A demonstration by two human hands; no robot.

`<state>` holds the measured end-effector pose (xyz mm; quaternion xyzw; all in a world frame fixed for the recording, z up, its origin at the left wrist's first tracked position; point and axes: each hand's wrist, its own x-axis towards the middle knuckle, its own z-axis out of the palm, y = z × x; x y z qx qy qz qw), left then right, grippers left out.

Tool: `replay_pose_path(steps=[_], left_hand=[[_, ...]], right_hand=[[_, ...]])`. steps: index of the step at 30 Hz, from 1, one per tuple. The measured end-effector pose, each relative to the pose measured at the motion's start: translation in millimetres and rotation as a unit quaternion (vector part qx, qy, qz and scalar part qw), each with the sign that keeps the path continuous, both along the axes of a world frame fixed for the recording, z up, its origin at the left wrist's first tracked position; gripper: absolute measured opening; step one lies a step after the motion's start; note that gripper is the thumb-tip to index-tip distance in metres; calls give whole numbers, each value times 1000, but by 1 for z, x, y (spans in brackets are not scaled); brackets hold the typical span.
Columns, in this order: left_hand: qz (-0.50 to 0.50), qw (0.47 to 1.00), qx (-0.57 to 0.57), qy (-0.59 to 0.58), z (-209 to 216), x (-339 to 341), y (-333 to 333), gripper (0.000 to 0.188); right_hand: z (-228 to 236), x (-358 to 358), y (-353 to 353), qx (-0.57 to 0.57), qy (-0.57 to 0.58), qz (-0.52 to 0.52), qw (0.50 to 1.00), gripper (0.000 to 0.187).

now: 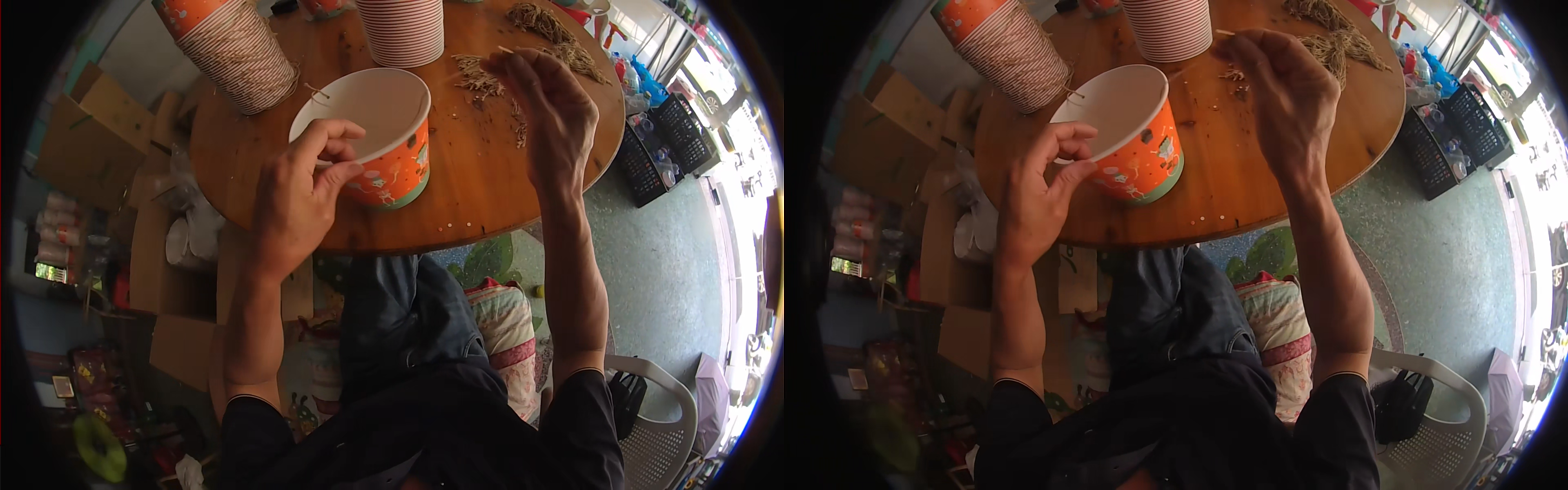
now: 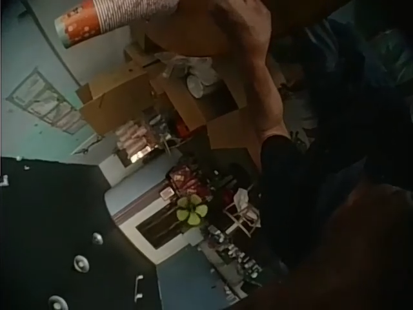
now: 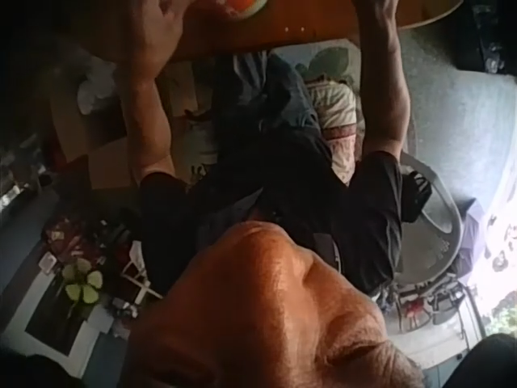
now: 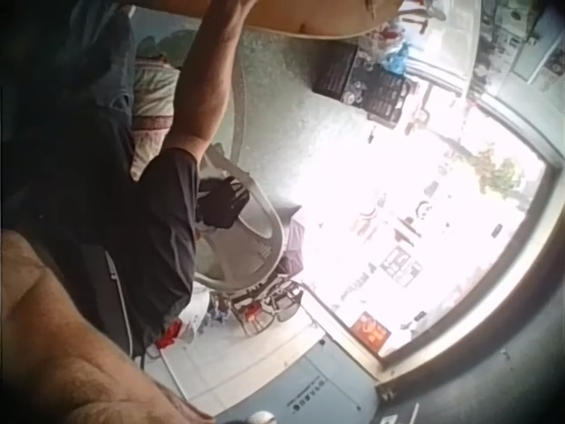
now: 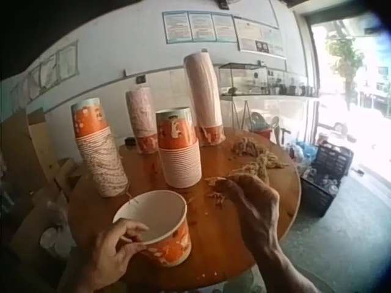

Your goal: The person is manually assembling paper buckets by threading string handles through pre-punched holes.

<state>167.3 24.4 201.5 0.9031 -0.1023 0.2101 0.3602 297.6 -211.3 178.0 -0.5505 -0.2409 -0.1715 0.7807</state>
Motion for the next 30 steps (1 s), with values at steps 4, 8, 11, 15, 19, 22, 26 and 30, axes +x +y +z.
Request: replay_pose_path(steps=[4,8,11,15,19,22,26,30], left_hand=[[-61,996,58,-2,5,1,27,18],[-58,994,75,-54,4,-1,36,20],[-45,996,35,-70,3,-1,37,16],[-13,998,-22,-63,3,0,41,15],[-25,998,-17,-58,10,-2,41,14],[-35,999,-11,-38,13,-7,43,13],[-38,999,-5,-34,17,-13,41,16],[-4,998,-64,10,19,-22,39,14]], right_hand=[[-6,3,15,-29,13,-48,998,17],[-27,3,32,-26,8,-5,1000,16],[-36,1,39,-26,23,38,999,17],[-33,-12,49,-47,22,56,997,14],[-28,-19,55,-75,16,137,988,12],[-19,-21,63,-104,-21,182,978,10],[-12,-17,71,-145,-40,248,957,6],[-13,-17,78,-157,-83,231,956,3]])
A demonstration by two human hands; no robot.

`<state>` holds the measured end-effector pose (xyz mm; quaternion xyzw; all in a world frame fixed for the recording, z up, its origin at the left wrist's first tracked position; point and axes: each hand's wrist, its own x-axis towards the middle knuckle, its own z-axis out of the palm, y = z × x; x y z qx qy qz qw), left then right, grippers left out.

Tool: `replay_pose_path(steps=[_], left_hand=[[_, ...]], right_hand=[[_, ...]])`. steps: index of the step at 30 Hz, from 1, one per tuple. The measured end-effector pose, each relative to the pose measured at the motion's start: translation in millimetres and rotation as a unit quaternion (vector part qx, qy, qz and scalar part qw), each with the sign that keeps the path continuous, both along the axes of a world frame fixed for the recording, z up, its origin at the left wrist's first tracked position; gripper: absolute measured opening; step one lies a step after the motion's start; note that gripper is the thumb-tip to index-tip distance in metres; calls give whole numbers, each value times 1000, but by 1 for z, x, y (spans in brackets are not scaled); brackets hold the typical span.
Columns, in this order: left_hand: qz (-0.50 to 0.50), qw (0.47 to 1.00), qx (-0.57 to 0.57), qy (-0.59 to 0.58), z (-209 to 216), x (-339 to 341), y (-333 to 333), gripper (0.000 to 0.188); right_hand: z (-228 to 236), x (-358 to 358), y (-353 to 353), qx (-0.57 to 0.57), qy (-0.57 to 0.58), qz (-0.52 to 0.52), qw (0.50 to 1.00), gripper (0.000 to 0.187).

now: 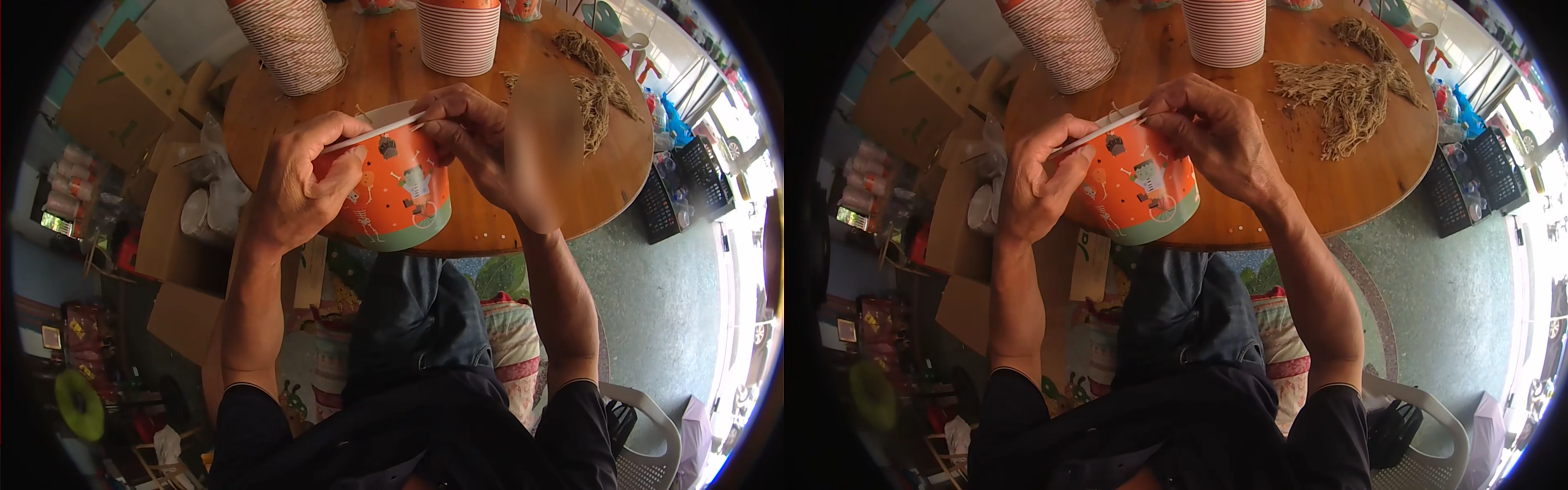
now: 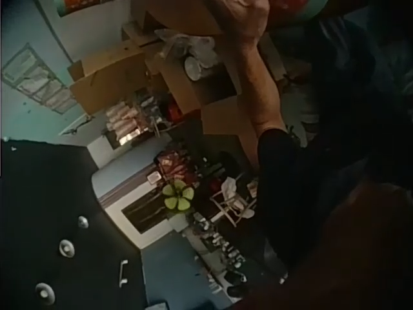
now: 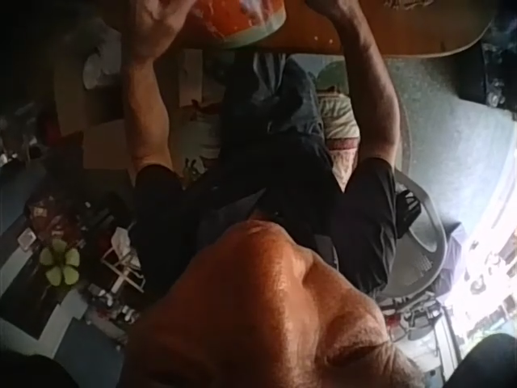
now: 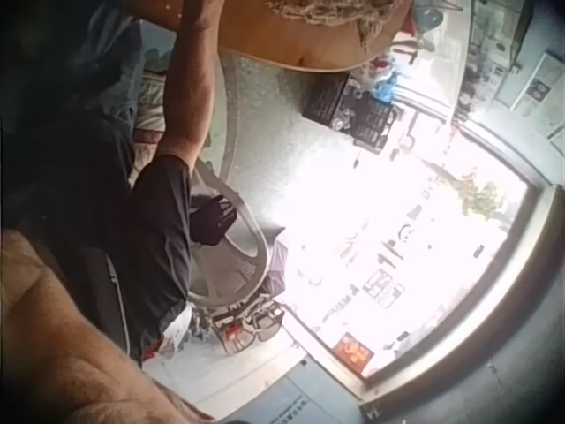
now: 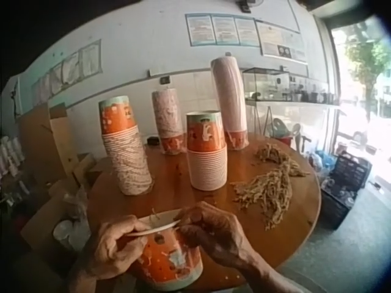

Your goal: The person is manually assembling paper buckets by threading string handles through pre-punched holes.

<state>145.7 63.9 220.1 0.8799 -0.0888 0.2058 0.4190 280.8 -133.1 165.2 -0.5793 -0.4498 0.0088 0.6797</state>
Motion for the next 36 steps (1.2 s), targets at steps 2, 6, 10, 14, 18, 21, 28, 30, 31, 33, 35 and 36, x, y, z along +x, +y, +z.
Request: replay_pose_path(steps=[2,6,10,14,18,21,28,30,31,33,35,36], left_hand=[[3,1000,-11,16,3,-3,1,12],[0,998,-15,66,5,-5,2,10],[32,996,-10,88,5,-9,1,9],[22,997,-68,38,2,-13,-8,19],[-10,992,-119,52,4,-15,-6,21],[-28,991,-97,88,8,-18,5,18],[-33,990,-51,124,10,-18,9,14],[-25,992,-44,119,9,-18,8,13],[-18,993,-36,113,9,-18,7,13],[-17,992,-47,113,8,-18,4,12],[-16,992,-58,113,5,-17,3,11],[-9,991,-72,114,5,-18,3,8]], right_hand=[[0,-3,0,2,-8,1,1000,3],[-1,-12,-3,-9,-16,-2,1000,3],[-3,-17,-4,2,-20,-3,1000,3],[1,-25,-2,1,-36,-9,999,3],[2,-27,-5,-15,-5,-7,1000,3],[-3,-25,-8,3,-6,-10,1000,3],[-4,-27,-6,8,1,-4,1000,5],[-3,-29,-6,3,-5,-5,1000,5],[-3,-29,-6,3,-4,-6,1000,5],[-4,-30,-6,3,-25,-14,1000,5],[-4,-30,-8,4,-13,-15,1000,6],[-4,-31,-8,7,-2,-12,1000,6]])
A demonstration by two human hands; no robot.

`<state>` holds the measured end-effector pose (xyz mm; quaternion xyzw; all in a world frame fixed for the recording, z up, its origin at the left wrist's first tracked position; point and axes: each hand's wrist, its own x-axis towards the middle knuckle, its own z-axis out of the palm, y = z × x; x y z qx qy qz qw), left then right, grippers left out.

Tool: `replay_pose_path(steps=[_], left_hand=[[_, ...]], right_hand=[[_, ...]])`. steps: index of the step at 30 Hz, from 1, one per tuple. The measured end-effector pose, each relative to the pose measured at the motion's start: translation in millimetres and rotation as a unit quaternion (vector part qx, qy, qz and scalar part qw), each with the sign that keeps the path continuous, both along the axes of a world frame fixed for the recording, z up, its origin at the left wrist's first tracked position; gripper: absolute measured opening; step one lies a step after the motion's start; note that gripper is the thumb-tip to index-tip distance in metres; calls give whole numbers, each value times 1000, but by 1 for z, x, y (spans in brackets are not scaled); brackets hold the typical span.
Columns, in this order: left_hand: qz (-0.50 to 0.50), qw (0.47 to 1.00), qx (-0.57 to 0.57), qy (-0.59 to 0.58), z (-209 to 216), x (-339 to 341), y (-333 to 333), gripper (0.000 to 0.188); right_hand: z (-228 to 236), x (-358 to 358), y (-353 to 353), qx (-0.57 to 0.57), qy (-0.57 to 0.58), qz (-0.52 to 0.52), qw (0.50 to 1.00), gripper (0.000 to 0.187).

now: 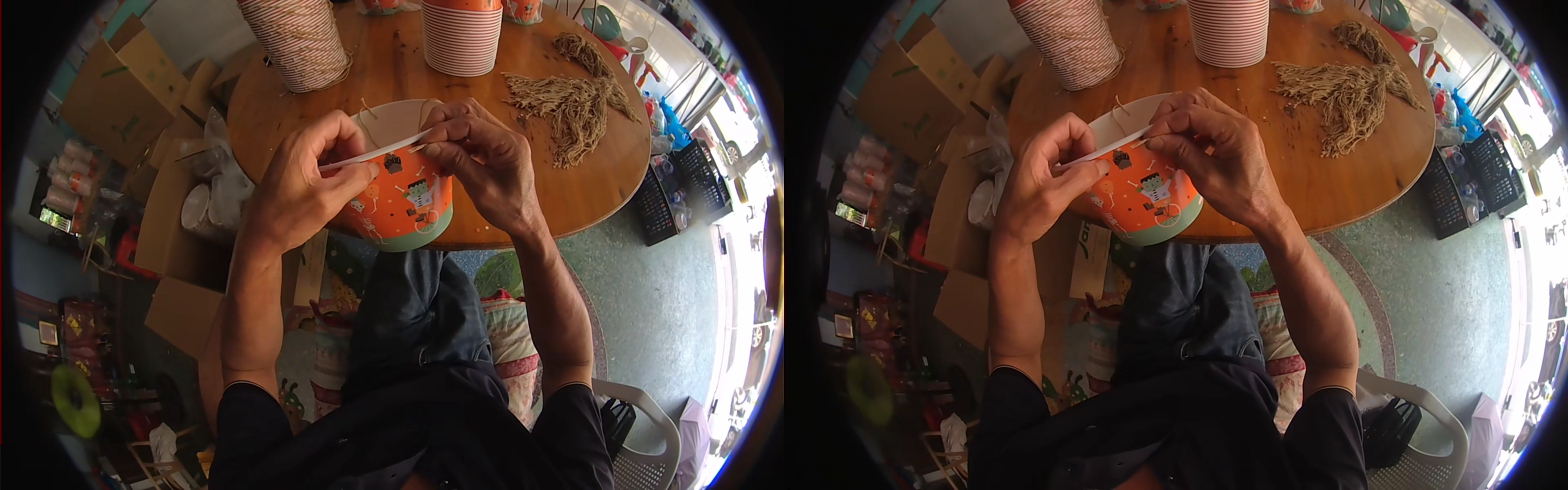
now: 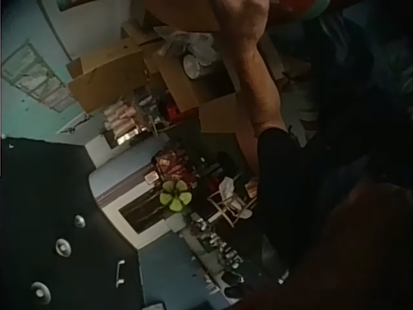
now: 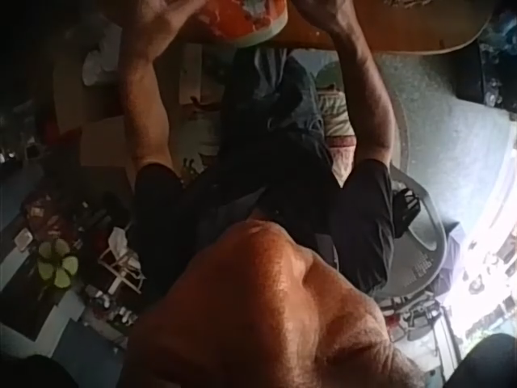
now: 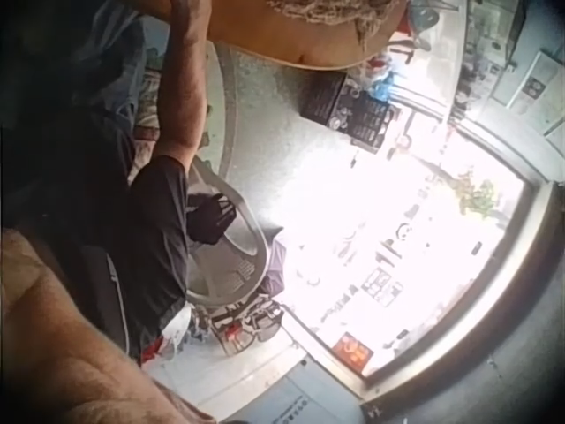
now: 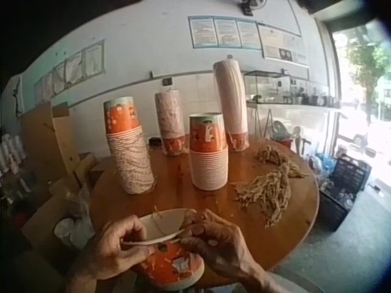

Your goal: The person is manually assembling paper buckets by threading string handles through pre-punched holes.

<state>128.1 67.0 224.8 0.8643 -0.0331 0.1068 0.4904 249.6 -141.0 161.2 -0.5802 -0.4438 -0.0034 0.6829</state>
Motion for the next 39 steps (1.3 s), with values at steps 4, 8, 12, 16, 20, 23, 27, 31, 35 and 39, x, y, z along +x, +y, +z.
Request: replay_pose_path(steps=[4,8,12,16,20,23,27,31,35,39], left_hand=[[-6,999,5,39,7,-5,-3,10],[-6,999,-1,54,12,-7,-3,11],[-30,998,-15,60,15,-8,-5,18],[-54,995,-86,-10,2,-5,0,34],[-46,998,-48,-11,4,-6,3,40],[-50,996,-65,35,11,-6,-1,39],[-56,996,-33,62,9,-6,-1,36],[-36,998,38,28,1,-8,-6,34],[8,998,65,7,-4,-7,-11,31],[50,986,111,-118,-17,-5,-17,25]], right_hand=[[0,-2,-1,-2,8,9,1000,7],[0,-2,0,-6,-10,3,1000,7],[1,-5,-1,-8,-9,7,1000,7],[-2,-2,0,0,6,9,1000,7],[-2,-3,0,-3,12,2,1000,8],[-3,-1,-2,0,19,6,1000,8],[-4,-1,-4,6,37,23,999,7],[-6,-1,-7,11,41,17,999,7],[-8,-1,-13,17,51,-2,999,8],[-4,-19,-20,18,-66,-198,978,10]])
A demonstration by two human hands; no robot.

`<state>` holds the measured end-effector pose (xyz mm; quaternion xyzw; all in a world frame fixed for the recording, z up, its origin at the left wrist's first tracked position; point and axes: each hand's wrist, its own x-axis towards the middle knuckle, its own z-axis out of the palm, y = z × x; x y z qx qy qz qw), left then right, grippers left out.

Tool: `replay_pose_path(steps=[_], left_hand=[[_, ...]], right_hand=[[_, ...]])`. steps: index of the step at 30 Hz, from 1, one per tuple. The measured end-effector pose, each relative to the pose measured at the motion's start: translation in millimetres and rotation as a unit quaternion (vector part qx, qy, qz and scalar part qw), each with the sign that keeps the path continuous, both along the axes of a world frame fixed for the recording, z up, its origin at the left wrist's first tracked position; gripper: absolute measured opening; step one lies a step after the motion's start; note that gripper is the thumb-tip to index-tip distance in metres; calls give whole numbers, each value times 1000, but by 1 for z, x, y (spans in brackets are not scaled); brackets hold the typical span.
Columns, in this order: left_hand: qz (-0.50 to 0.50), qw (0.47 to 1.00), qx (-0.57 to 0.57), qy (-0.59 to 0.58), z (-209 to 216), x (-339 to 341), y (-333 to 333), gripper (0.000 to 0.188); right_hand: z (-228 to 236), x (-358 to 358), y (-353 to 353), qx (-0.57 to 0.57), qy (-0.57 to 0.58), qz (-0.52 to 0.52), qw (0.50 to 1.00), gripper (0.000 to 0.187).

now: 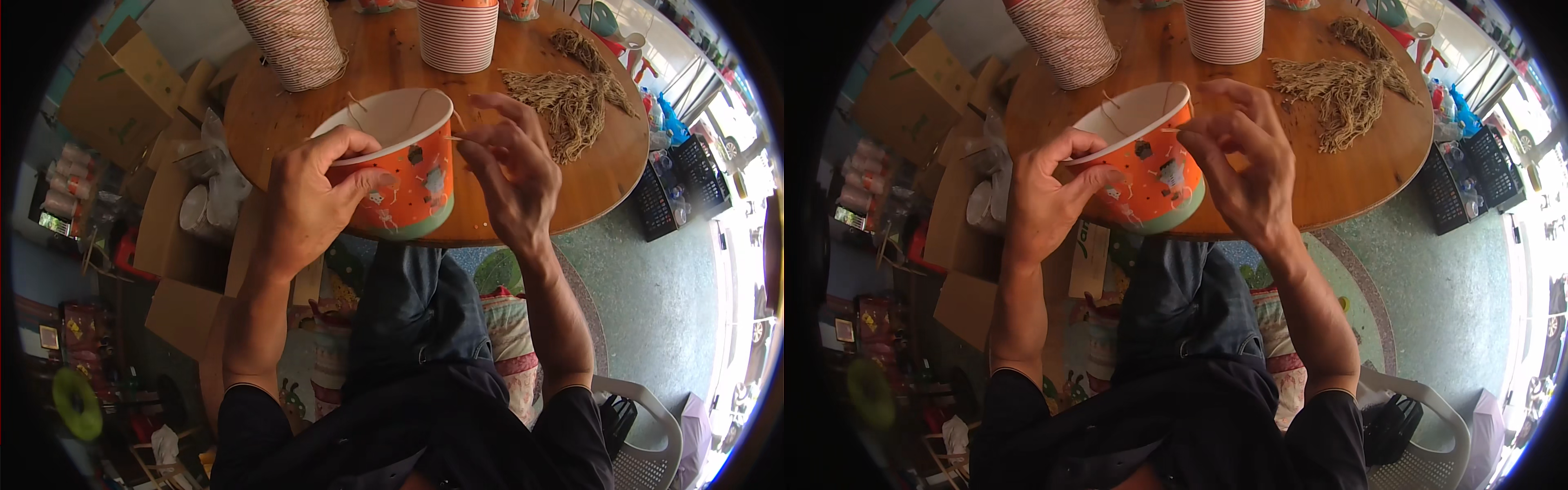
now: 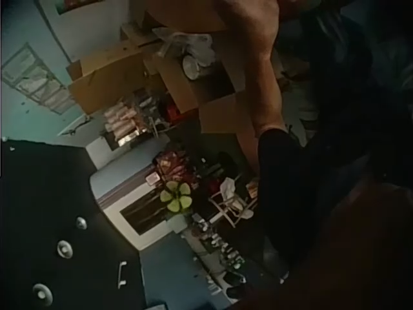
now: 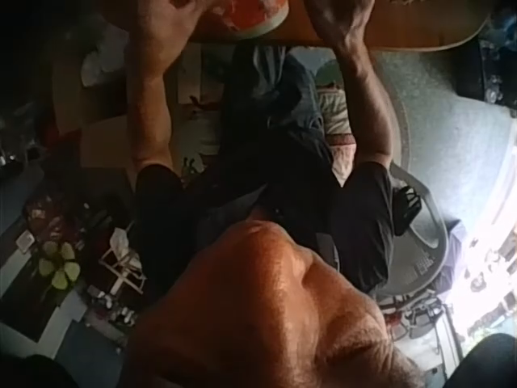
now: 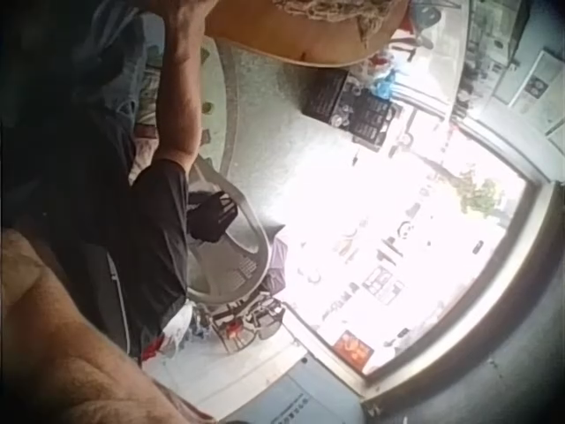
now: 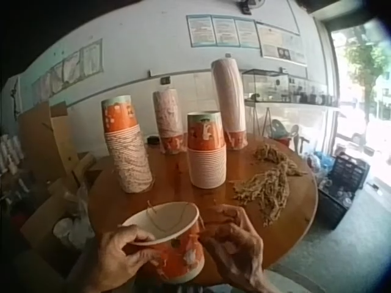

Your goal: The person is manually assembling paper buckets by threading string handles through pre-punched holes.

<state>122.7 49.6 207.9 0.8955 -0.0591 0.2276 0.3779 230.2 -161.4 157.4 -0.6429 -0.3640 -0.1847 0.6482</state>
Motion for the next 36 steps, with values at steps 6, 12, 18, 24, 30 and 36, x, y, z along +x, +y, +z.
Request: replay_pose_path(steps=[6,12,18,24,30,36], left_hand=[[1,1000,2,19,-19,9,-10,22],[0,999,-24,43,-27,16,-13,25],[4,999,-14,34,-32,19,-15,28],[13,999,9,37,-30,20,-19,29],[7,999,6,39,-29,20,-18,30],[6,999,2,43,-30,19,-18,30]], right_hand=[[-12,-28,3,-48,-103,-96,989,15],[-26,-36,9,-111,-96,-129,981,16],[-35,-37,14,-104,-127,-161,973,19],[-35,-35,15,-110,-144,-186,966,18],[-35,-35,16,-119,-147,-191,963,18],[-33,-36,17,-120,-143,-194,963,18]])
